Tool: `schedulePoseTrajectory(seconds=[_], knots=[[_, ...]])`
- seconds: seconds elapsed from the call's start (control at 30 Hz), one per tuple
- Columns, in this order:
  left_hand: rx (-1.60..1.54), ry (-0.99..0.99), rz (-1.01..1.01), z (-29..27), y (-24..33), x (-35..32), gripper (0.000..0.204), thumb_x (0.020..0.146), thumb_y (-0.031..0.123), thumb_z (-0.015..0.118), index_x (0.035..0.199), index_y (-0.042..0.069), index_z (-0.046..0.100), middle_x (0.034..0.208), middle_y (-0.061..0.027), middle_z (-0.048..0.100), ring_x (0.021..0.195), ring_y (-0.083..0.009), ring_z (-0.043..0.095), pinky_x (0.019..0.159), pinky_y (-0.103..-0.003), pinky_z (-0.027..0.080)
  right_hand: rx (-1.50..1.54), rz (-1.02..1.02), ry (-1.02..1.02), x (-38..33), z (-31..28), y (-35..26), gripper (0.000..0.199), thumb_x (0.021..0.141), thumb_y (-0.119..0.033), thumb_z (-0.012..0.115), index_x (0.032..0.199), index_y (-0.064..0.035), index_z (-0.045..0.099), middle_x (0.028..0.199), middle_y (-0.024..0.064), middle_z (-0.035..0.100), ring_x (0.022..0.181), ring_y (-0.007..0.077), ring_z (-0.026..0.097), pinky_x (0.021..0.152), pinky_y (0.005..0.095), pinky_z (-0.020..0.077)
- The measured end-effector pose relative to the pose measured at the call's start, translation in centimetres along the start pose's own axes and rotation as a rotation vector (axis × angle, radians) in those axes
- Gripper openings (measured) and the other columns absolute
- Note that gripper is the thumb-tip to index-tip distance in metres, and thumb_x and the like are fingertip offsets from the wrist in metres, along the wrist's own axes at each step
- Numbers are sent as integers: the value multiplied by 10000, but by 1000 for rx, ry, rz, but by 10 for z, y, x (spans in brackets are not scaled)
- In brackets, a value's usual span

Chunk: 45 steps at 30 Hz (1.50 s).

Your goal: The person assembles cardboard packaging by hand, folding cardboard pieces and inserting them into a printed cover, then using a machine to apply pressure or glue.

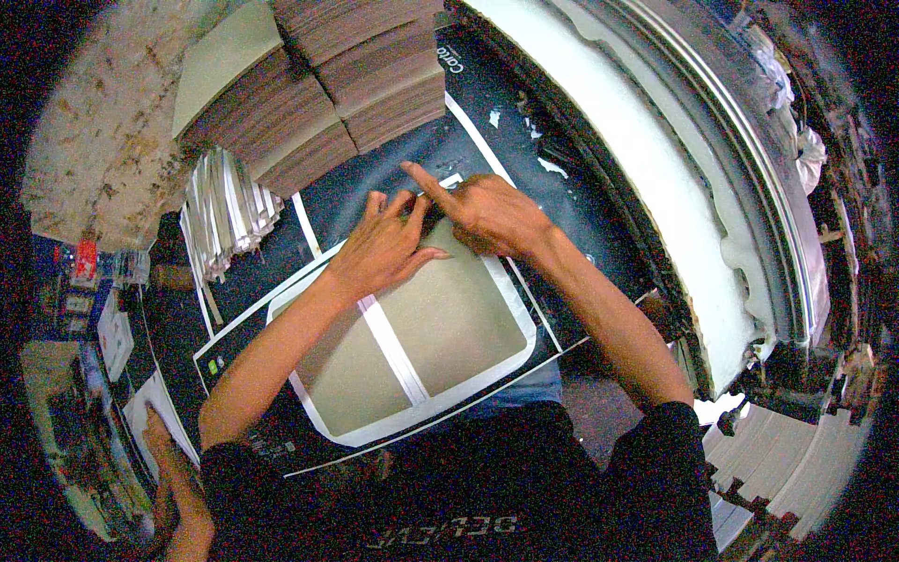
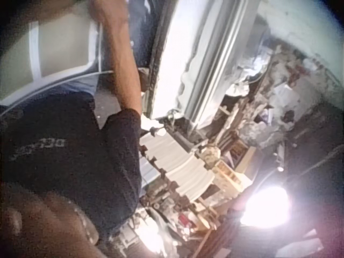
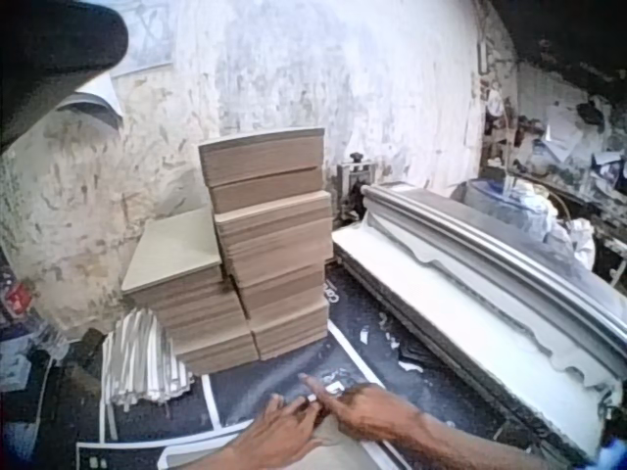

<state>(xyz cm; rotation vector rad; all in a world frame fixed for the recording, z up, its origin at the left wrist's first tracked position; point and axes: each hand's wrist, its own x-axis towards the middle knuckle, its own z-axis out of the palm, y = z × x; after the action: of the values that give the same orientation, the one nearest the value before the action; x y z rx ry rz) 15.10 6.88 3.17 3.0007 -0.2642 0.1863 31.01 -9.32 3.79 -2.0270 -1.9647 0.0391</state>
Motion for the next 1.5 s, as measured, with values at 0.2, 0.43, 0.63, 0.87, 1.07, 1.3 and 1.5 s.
schedulePoseTrajectory(seconds=[0.2, 0.43, 0.63, 0.87, 1.07, 1.3, 1.5], knots=[[-52, 94, -32, 8, -1, -4, 685, 996, 507, 578, 1427, -5, 434, 1069, -174, 631, 1148, -310, 563, 1019, -481, 358, 131, 137, -42, -1, -2, 1, 990, 796, -56, 674, 1642, -95, 160, 783, 201, 710, 687, 397, 686, 680, 499, 561], [-65, -2, -22, 3, -1, 0, 736, 995, 507, 573, 1482, -3, 362, 1131, -168, 639, 1157, -314, 576, 1029, -494, 355, 495, 280, 80, -5, -3, 9, 920, 807, -20, 671, 1620, -107, 250, 894, 188, 758, 792, 310, 742, 766, 418, 585], [-108, 22, -34, 4, -2, -1, 766, 982, 493, 604, 1497, -5, 333, 1212, -178, 644, 1165, -325, 578, 1032, -514, 347, 550, 411, 138, -2, -5, -1, 928, 784, -15, 676, 1608, -76, 253, 887, 203, 761, 802, 311, 757, 816, 407, 598], [-223, 84, -122, 8, 2, -4, 820, 923, 428, 720, 1491, -11, 325, 1254, -193, 637, 1159, -338, 583, 1031, -525, 332, 238, 396, 100, 0, 4, -21, 996, 805, -77, 672, 1629, -65, 113, 808, 268, 711, 723, 443, 707, 707, 534, 581], [-320, 281, -247, 16, 9, -14, 920, 836, 295, 843, 1510, 4, 289, 1311, -157, 619, 1247, -347, 521, 1032, -555, 306, 45, 346, 34, 0, 4, -50, 1037, 832, -116, 706, 1629, 3, 55, 803, 265, 703, 700, 419, 712, 649, 505, 586], [-260, 261, -99, 11, -5, 0, 896, 825, 217, 813, 1553, 37, 323, 1541, -163, 456, 1368, -357, 429, 1024, -553, 324, -297, 254, -96, -19, 27, -84, 824, 864, -47, 574, 1554, 162, 175, 1083, 380, 617, 810, 398, 723, 648, 400, 620], [-233, 69, -8, 5, -10, -1, 779, 855, 256, 744, 1552, 93, 436, 1598, -159, 362, 1315, -380, 439, 1046, -525, 335, -85, 359, -72, -27, 16, -98, 778, 856, -37, 587, 1550, 87, 260, 1120, 362, 654, 859, 388, 726, 686, 429, 617]])
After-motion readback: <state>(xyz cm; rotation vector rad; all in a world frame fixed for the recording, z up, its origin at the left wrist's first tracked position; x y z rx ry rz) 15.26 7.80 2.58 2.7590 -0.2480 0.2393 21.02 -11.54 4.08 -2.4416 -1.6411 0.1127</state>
